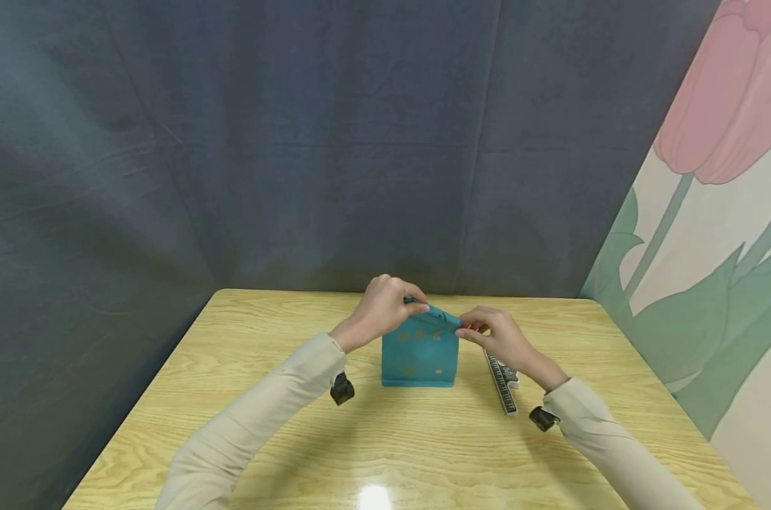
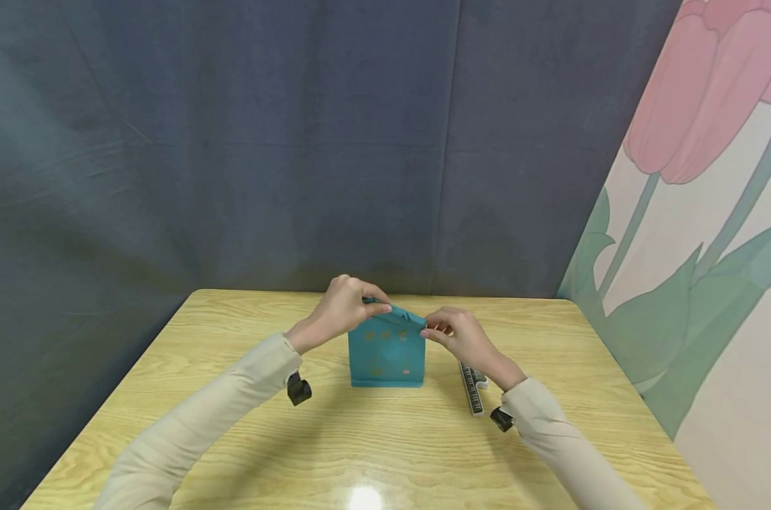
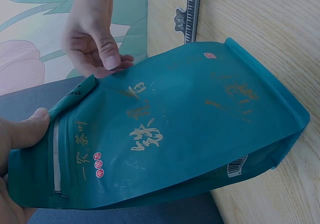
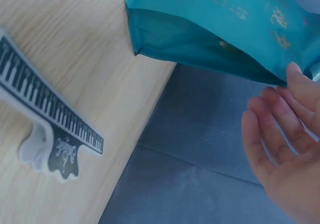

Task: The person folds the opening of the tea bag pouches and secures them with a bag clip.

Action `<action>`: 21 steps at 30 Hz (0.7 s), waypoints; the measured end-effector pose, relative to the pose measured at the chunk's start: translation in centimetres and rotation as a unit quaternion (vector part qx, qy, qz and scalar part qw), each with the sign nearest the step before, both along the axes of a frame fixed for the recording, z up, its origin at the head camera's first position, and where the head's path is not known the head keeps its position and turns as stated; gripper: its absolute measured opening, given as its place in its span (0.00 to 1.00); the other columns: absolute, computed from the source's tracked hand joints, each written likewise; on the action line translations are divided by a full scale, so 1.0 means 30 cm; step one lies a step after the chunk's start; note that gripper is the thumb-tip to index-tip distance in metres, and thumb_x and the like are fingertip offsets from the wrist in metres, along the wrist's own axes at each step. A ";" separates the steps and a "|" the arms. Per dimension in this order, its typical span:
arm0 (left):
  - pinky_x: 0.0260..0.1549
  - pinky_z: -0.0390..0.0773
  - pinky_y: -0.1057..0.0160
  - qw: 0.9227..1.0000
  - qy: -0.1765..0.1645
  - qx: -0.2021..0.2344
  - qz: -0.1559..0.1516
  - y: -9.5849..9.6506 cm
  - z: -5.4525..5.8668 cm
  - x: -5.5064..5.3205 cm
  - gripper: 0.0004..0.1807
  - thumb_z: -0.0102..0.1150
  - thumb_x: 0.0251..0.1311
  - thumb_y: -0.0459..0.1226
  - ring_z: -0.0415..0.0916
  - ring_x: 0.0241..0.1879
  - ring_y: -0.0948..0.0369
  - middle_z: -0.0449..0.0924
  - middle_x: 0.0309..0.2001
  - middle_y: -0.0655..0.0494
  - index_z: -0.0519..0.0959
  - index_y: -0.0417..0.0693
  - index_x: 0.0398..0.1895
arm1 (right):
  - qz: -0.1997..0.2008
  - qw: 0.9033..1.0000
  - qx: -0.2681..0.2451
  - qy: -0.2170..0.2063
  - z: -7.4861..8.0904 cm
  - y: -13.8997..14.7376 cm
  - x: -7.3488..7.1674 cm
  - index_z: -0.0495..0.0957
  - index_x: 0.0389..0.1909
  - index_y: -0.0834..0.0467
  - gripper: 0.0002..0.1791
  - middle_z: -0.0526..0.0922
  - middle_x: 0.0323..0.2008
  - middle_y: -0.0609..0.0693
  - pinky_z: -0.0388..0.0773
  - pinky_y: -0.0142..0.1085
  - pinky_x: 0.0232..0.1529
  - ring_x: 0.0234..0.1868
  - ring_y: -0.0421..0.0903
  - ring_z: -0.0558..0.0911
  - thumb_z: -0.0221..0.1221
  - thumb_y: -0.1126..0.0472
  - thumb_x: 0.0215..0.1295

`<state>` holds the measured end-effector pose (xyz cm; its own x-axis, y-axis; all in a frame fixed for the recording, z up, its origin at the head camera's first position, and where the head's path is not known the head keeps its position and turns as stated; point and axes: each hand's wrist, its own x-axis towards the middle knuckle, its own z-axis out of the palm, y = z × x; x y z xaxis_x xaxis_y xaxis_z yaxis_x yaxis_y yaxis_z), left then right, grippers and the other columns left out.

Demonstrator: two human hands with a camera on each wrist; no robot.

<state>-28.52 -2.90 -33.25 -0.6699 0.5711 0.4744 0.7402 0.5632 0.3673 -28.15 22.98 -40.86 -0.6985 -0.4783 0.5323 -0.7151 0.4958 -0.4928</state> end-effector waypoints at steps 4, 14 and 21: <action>0.15 0.55 0.69 1.000 -0.004 0.003 0.000 -0.001 0.001 0.000 0.06 0.69 0.60 0.39 0.57 0.08 0.68 0.88 0.33 0.56 0.90 0.48 0.36 | -0.011 1.000 0.012 -0.008 -0.010 0.012 0.003 0.86 0.39 0.60 0.05 0.84 0.34 0.47 0.81 0.37 0.33 0.31 0.41 0.81 0.67 0.68 0.62; 0.13 0.52 0.70 1.000 -0.008 0.003 0.001 -0.001 0.004 0.004 0.06 0.69 0.60 0.40 0.49 0.06 0.69 0.88 0.33 0.56 0.90 0.48 0.37 | -0.027 0.998 0.050 -0.031 -0.055 0.050 0.001 0.86 0.41 0.62 0.07 0.85 0.34 0.47 0.80 0.35 0.33 0.32 0.41 0.81 0.66 0.67 0.64; 0.15 0.54 0.70 1.000 0.000 0.007 -0.001 -0.009 -0.002 0.006 0.06 0.69 0.60 0.39 0.53 0.06 0.70 0.88 0.33 0.56 0.90 0.48 0.36 | -0.045 0.996 0.076 -0.029 -0.089 0.081 0.009 0.86 0.40 0.61 0.06 0.84 0.34 0.47 0.79 0.35 0.33 0.32 0.41 0.81 0.66 0.67 0.63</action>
